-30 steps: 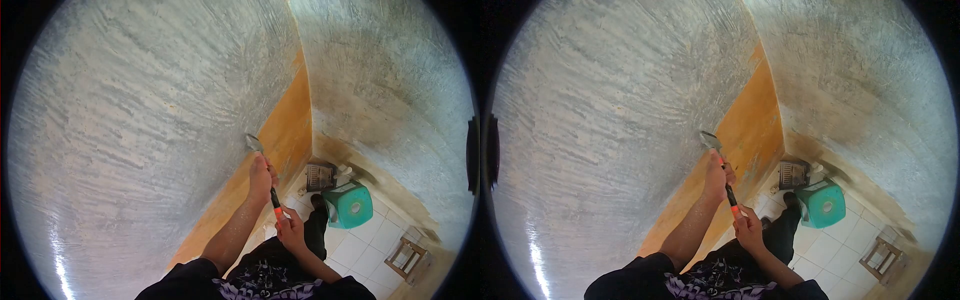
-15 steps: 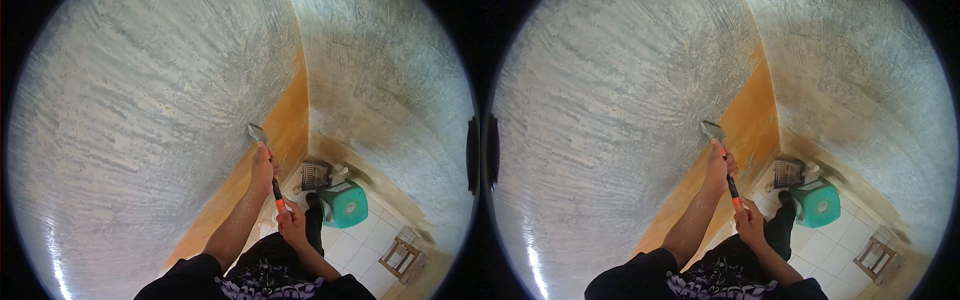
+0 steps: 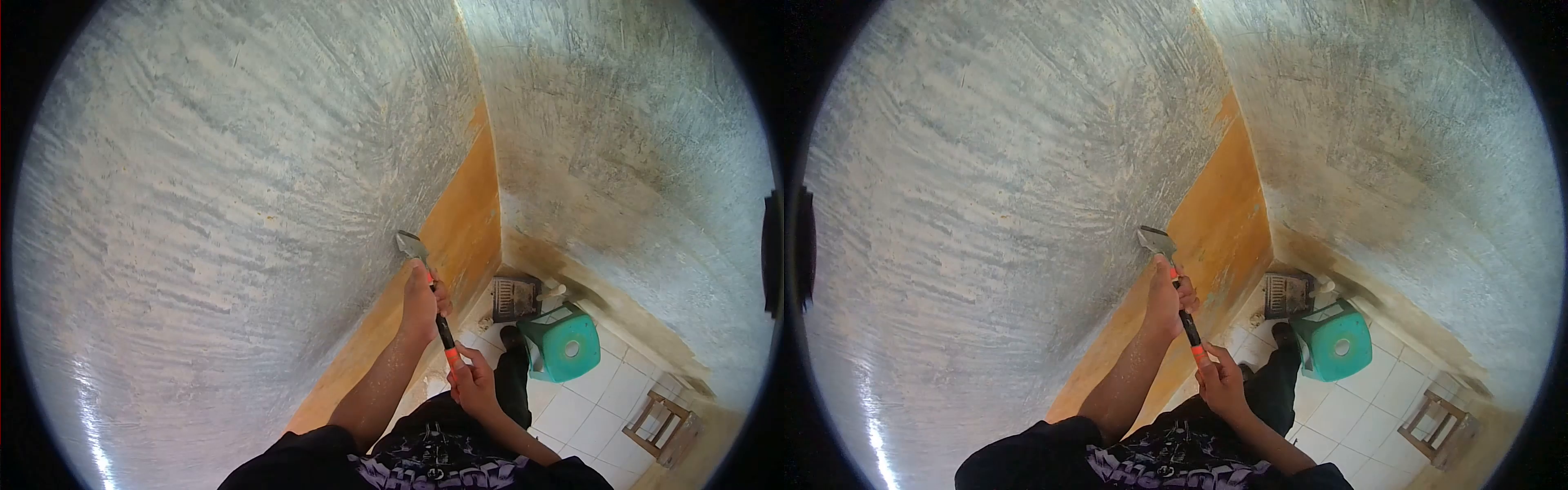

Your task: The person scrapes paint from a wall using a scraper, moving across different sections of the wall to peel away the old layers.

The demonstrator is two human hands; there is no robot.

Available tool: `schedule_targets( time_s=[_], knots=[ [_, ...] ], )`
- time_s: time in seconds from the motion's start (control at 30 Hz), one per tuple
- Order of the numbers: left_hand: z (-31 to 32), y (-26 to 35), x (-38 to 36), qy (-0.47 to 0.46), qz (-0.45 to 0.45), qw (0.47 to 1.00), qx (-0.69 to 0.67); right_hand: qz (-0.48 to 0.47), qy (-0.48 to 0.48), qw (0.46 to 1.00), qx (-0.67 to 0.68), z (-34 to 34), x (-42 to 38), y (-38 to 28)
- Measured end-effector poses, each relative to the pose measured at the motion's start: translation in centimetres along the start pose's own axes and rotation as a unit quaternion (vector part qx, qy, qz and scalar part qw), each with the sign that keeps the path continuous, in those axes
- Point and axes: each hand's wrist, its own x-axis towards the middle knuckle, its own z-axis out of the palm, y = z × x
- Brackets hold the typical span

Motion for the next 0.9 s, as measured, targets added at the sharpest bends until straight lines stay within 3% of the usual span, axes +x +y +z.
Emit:
schedule_targets(
  time_s=[0.57,0.9],
  knots=[
    [3.1,0.3,3.1,0.001,0.018,1.000,0.011,0.008,0.024,1.000,0.012,-1.8,2.9,-2.6],
    [-1.1,-1.0,-1.0,0.022,0.011,1.000,-0.018,0.016,-0.020,1.000,0.018,-0.6,-0.1,0.9]
  ],
)
